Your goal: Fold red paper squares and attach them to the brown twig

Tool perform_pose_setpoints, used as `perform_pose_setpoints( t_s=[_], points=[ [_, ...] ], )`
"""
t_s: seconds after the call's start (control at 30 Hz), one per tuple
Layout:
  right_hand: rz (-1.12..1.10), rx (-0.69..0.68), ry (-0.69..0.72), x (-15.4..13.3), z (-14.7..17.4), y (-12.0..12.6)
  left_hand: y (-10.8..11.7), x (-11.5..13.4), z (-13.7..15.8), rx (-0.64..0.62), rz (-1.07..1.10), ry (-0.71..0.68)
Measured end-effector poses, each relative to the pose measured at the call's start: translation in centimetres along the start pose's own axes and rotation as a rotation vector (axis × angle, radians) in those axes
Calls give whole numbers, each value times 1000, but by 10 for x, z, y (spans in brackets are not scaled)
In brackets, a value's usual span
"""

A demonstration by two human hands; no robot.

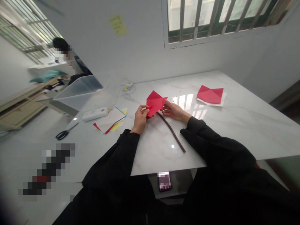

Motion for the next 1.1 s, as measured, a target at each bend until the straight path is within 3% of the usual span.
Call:
perform_pose_setpoints(
  t_s=[0.23, 0.47, 0.67, 0.83, 1.1],
  points=[
    [96, 289, 177, 5, 5, 2, -1, 1, 1, -35, -53, -34],
    [36, 177, 107, 5, 8, 3, -1, 4, 4, -13, 4, 3],
    [133, 115, 125, 4, 10, -1, -4, 3, 5, -88, 66, 36],
    [235, 25, 136, 4, 13, -6, 2, 1, 2, -41, 146, 70],
    [381, -10, 181, 2, 17, -9, -5, 0, 5, -159, 97, 70]
  ],
)
Point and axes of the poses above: each hand's wrist, its own z-axis away from the middle knuckle, its own y-axis out of the back of the hand, x = y × z, the point moved 5 cm from there along -z, towards the middle knuckle, and after that the axes turned 6 degrees about x, right-handed, at the moved point
